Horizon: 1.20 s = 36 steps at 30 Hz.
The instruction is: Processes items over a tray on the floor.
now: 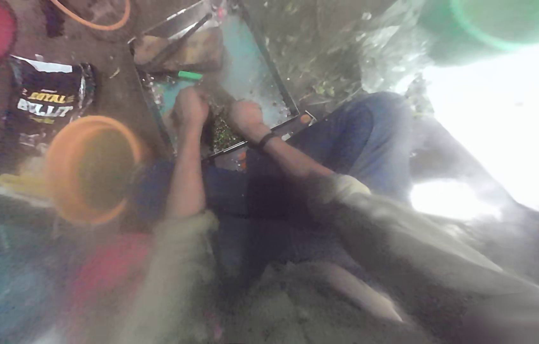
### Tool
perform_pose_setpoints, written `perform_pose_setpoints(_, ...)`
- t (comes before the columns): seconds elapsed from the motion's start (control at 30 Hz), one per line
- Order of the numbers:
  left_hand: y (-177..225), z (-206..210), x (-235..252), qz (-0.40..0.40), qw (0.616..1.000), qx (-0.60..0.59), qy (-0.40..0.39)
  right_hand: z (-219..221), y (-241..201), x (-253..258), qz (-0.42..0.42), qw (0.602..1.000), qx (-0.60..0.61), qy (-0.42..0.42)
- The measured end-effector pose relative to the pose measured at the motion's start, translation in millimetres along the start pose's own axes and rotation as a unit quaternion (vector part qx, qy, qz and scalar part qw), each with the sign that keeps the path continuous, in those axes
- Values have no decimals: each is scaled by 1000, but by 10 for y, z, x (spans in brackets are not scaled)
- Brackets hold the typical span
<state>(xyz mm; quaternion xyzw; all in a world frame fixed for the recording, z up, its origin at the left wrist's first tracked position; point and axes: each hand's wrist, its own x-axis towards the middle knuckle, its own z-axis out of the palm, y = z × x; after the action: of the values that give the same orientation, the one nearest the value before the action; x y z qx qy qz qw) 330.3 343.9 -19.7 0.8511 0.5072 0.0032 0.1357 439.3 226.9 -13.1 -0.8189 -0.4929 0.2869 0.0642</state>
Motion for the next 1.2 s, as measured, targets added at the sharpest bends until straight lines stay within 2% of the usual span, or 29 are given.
perform_pose_setpoints(0.1, 6, -27, 19, 7, 1000, -4, -12, 19, 26, -22, -6, 1000, -4, -17)
perform_pose_setpoints(0.33, 19, -62, -14, -12, 1000, -3, -14, 68, 29, 7, -11, 999, -15, 29)
perform_pose_setpoints(0.63, 81, -13, 3, -38, 999, 24, -12, -20, -103, 180, -59, 998, -1, 11)
perform_pose_setpoints(1.2, 123, -37, -3, -45, 999, 21, -21, 78, -253, 369, -58, 998, -16, 29)
